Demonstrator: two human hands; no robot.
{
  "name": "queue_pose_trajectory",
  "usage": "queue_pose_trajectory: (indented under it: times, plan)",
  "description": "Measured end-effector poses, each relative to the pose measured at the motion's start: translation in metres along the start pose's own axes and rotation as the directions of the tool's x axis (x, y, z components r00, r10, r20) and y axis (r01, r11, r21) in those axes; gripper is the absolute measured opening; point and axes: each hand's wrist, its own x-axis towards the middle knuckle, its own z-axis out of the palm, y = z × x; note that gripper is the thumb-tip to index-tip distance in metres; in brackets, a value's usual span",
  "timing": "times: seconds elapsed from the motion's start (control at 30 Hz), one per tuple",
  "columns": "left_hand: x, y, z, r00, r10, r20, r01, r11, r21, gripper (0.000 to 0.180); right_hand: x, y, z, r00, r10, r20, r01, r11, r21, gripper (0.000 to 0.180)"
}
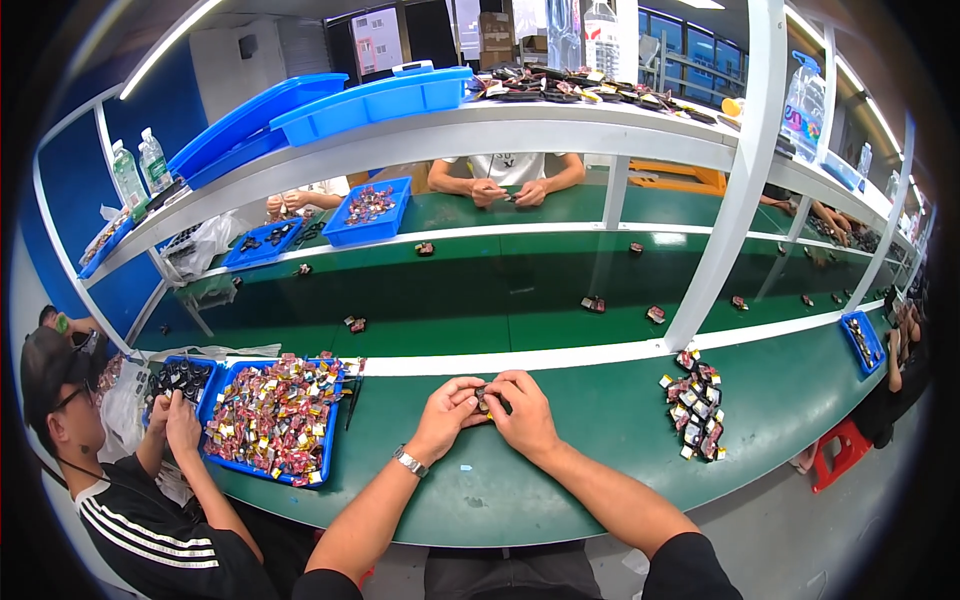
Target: Sorting and assembling small electronic components or badges on a factory production line.
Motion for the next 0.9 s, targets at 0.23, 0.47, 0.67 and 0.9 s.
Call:
queue_pose_trajectory:
  times: [0.23,0.47,0.67,0.9]
  plan:
    - [-0.001,-0.001,-0.001,0.999,-0.016,-0.037,0.017,1.0,0.026,0.026,0.001,-0.006,-0.003,0.994,-0.109,0.021,0.11,0.988,-0.108,0.015]
    - [-0.001,0.0,-0.001,1.0,-0.009,-0.021,0.009,1.0,-0.015,0.025,0.008,-0.004,-0.018,0.956,-0.082,0.28,0.115,0.988,-0.104,0.019]
    - [0.002,-0.001,0.0,1.0,0.001,-0.016,-0.001,1.0,0.012,0.027,0.011,0.006,-0.022,0.937,-0.138,0.322,0.181,0.978,-0.107,0.016]
    - [0.0,-0.001,-0.001,1.0,0.014,-0.028,-0.013,0.999,0.032,0.025,0.011,-0.001,-0.026,0.939,-0.134,0.318,0.123,0.991,0.052,0.014]
